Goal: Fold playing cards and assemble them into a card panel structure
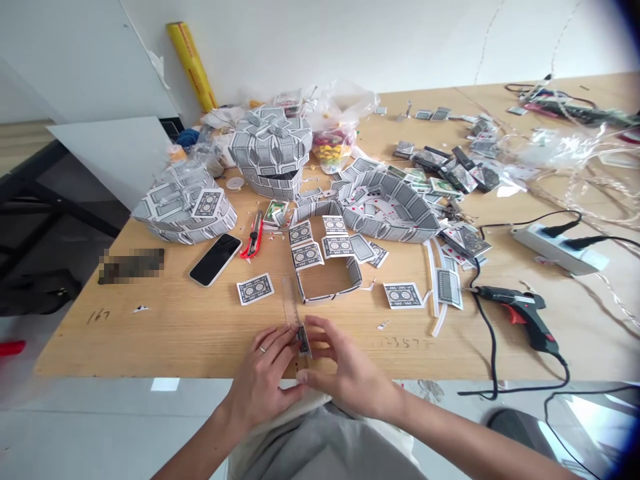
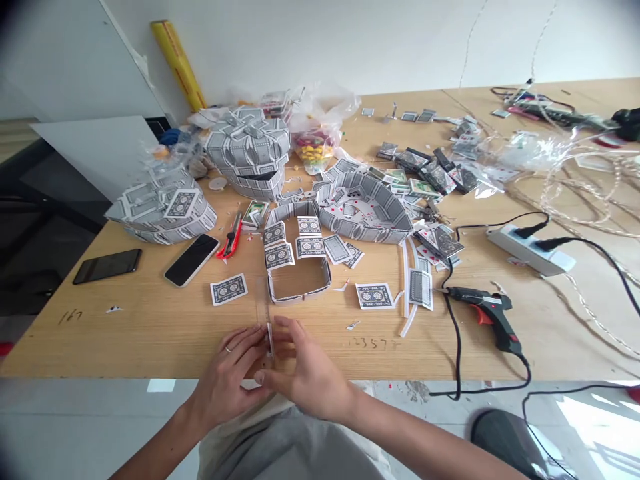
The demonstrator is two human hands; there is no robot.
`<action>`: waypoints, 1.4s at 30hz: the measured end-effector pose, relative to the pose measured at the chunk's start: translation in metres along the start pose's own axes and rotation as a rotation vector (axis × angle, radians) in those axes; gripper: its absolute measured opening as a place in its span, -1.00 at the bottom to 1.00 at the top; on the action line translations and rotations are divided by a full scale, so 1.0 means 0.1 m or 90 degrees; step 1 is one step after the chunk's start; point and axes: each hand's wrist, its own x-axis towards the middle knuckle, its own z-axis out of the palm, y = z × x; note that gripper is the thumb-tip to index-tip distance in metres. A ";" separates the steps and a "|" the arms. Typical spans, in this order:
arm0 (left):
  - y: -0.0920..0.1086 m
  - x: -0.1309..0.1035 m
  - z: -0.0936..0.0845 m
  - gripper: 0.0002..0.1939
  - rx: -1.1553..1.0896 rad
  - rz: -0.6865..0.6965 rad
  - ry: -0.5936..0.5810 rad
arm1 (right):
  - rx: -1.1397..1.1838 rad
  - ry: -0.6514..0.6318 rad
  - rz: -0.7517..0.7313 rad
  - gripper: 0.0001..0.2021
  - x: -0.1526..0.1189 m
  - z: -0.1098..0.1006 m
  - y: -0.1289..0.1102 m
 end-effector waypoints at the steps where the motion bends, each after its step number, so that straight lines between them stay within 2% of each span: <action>1: 0.00 -0.01 0.00 -0.47 0.003 0.002 -0.003 | -0.073 0.008 -0.036 -0.19 0.02 0.00 0.03; 3: -0.01 -0.02 -0.02 -0.37 0.005 0.005 -0.016 | -0.190 0.015 -0.075 -0.21 0.07 -0.02 0.05; 7: 0.03 -0.04 -0.10 -0.26 0.015 -0.029 -0.045 | -0.292 -0.014 -0.046 -0.42 0.09 -0.14 -0.07; 10: 0.04 -0.01 -0.19 -0.22 0.023 -0.031 -0.056 | -0.359 0.025 -0.049 -0.41 -0.03 -0.34 -0.20; 12: -0.04 0.07 -0.29 -0.23 0.034 -0.011 -0.044 | -0.407 0.077 -0.072 -0.35 -0.13 -0.56 -0.28; 13: -0.13 0.14 -0.37 -0.30 0.050 -0.003 -0.023 | -0.437 0.117 -0.086 -0.33 -0.17 -0.68 -0.31; 15: -0.40 0.33 -0.57 -0.56 0.123 -0.030 0.064 | -0.521 0.244 -0.114 -0.37 -0.20 -0.94 -0.34; 18: -0.96 0.70 -0.96 -0.67 0.230 -0.099 0.175 | -0.669 0.371 -0.166 -0.36 -0.15 -1.31 -0.26; 20: -1.34 0.95 -1.20 -0.65 0.281 -0.133 0.189 | -0.745 0.412 -0.163 -0.34 -0.08 -1.48 -0.17; 22: -1.64 1.16 -1.38 -0.60 0.326 -0.155 0.158 | -0.776 0.421 -0.145 -0.29 -0.01 -1.59 -0.07; 25: -1.91 1.33 -1.49 -0.56 0.376 -0.182 0.089 | -0.745 0.425 -0.118 -0.26 0.05 -1.63 0.02; 28: -2.02 1.37 -1.51 -0.57 0.390 -0.179 0.051 | -0.697 0.452 -0.119 -0.33 0.05 -1.61 0.02; 35: -1.97 1.40 -1.58 -0.53 0.395 -0.126 0.074 | -0.643 0.475 -0.150 -0.45 -0.01 -1.51 -0.10; 42: -1.88 1.41 -1.80 -0.51 0.454 -0.157 0.193 | -0.562 0.539 -0.192 -0.45 -0.07 -1.39 -0.28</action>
